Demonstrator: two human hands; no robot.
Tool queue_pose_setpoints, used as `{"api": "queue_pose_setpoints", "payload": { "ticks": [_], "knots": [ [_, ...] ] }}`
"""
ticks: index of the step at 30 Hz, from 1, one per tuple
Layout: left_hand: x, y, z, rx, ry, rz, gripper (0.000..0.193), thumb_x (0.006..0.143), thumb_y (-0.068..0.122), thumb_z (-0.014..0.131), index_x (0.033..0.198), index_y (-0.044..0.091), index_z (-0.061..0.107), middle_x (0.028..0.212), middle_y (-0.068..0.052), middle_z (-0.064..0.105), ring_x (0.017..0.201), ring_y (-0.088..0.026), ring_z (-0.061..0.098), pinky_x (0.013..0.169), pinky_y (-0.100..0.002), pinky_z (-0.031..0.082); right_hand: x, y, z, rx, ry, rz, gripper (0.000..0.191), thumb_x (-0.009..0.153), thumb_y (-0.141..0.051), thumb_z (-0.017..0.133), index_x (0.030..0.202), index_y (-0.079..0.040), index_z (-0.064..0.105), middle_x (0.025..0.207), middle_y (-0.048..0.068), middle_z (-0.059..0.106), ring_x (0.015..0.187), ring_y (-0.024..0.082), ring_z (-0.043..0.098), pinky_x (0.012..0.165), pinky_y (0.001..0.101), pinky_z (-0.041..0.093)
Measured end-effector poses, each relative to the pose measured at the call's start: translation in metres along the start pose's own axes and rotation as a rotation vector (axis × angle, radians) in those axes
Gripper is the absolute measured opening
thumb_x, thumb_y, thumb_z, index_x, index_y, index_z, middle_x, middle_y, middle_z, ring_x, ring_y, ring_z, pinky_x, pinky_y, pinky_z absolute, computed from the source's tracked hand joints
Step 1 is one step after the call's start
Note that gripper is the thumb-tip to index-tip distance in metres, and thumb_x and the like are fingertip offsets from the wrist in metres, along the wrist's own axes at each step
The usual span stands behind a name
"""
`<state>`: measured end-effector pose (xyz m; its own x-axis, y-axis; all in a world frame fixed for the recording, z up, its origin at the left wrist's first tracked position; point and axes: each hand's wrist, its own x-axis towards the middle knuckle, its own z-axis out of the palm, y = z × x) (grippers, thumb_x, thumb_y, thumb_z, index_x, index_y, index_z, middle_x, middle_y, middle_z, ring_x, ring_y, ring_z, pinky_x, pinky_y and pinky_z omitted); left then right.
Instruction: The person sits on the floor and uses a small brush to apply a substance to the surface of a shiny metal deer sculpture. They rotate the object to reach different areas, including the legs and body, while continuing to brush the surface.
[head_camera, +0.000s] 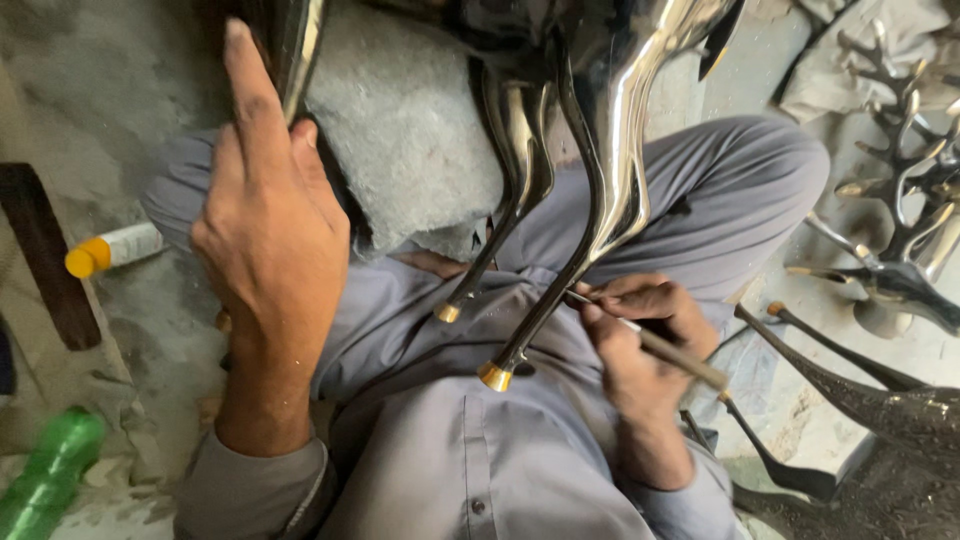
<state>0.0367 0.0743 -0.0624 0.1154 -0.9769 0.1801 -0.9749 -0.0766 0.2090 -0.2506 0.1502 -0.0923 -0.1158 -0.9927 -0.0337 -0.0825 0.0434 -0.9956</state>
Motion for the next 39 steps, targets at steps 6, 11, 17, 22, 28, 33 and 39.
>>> {"api": "queue_pose_setpoints", "payload": {
  "ticks": [6, 11, 17, 22, 28, 33, 39],
  "knots": [
    [0.011, -0.001, -0.002, -0.003, 0.054, -0.01, 0.062, 0.112, 0.014, 0.072, 0.161, 0.009, 0.035, 0.096, -0.01, 0.069, 0.076, -0.021, 0.072, 0.065, -0.033, 0.058, 0.091, -0.034, -0.022, 0.018, -0.131, -0.181, 0.009, 0.093, -0.008, 0.073, 0.097, -0.002, 0.069, 0.083, 0.012, 0.072, 0.062, 0.013, 0.068, 0.057, 0.025, 0.056],
    [0.018, 0.0, -0.009, 0.003, 0.05, -0.024, 0.064, 0.111, 0.017, 0.076, 0.161, 0.011, 0.038, 0.093, -0.01, 0.066, 0.072, -0.023, 0.069, 0.064, -0.035, 0.058, 0.168, -0.05, -0.002, -0.223, -0.297, -0.401, 0.018, 0.095, -0.016, 0.076, 0.096, 0.001, 0.07, 0.089, 0.013, 0.072, 0.074, 0.018, 0.072, 0.064, 0.0285, 0.058],
    [0.027, -0.002, -0.016, 0.024, 0.048, -0.066, 0.064, 0.108, 0.022, 0.074, 0.162, 0.014, 0.042, 0.096, -0.009, 0.066, 0.076, -0.025, 0.069, 0.064, -0.036, 0.057, 0.212, -0.07, 0.025, -0.407, -0.472, -0.546, 0.032, 0.11, -0.025, 0.078, 0.108, 0.005, 0.066, 0.105, 0.013, 0.073, 0.096, 0.018, 0.076, 0.083, 0.0247, 0.062],
    [0.035, -0.011, -0.013, 0.003, 0.0, -0.087, 0.061, 0.107, 0.021, 0.072, 0.16, 0.012, 0.043, 0.092, -0.01, 0.066, 0.071, -0.021, 0.069, 0.058, -0.033, 0.056, 0.229, -0.076, 0.039, -0.461, -0.53, -0.566, 0.027, 0.11, -0.018, 0.076, 0.104, 0.006, 0.067, 0.105, 0.016, 0.074, 0.094, 0.018, 0.077, 0.079, 0.0236, 0.062],
    [0.037, -0.015, -0.011, 0.005, 0.005, -0.092, 0.06, 0.107, 0.02, 0.072, 0.16, 0.012, 0.044, 0.087, -0.008, 0.064, 0.07, -0.021, 0.068, 0.061, -0.033, 0.057, 0.229, -0.086, 0.049, -0.472, -0.526, -0.424, 0.025, 0.108, -0.015, 0.079, 0.102, 0.007, 0.067, 0.098, 0.015, 0.074, 0.089, 0.017, 0.076, 0.076, 0.0218, 0.06],
    [0.036, -0.018, -0.01, -0.021, 0.006, -0.088, 0.06, 0.108, 0.019, 0.071, 0.16, 0.012, 0.043, 0.087, -0.007, 0.063, 0.072, -0.02, 0.067, 0.062, -0.033, 0.057, 0.233, -0.088, 0.049, -0.607, -0.527, -0.444, 0.024, 0.104, -0.013, 0.078, 0.099, 0.007, 0.067, 0.095, 0.016, 0.074, 0.084, 0.018, 0.076, 0.072, 0.023, 0.058],
    [0.035, -0.02, -0.006, -0.051, 0.015, -0.078, 0.061, 0.108, 0.018, 0.072, 0.161, 0.011, 0.042, 0.09, -0.008, 0.065, 0.075, -0.019, 0.069, 0.062, -0.03, 0.058, 0.235, -0.082, 0.041, -0.565, -0.605, -0.519, 0.02, 0.111, -0.011, 0.071, 0.104, 0.006, 0.066, 0.101, 0.014, 0.074, 0.091, 0.016, 0.077, 0.08, 0.0224, 0.062]
  ]
}}
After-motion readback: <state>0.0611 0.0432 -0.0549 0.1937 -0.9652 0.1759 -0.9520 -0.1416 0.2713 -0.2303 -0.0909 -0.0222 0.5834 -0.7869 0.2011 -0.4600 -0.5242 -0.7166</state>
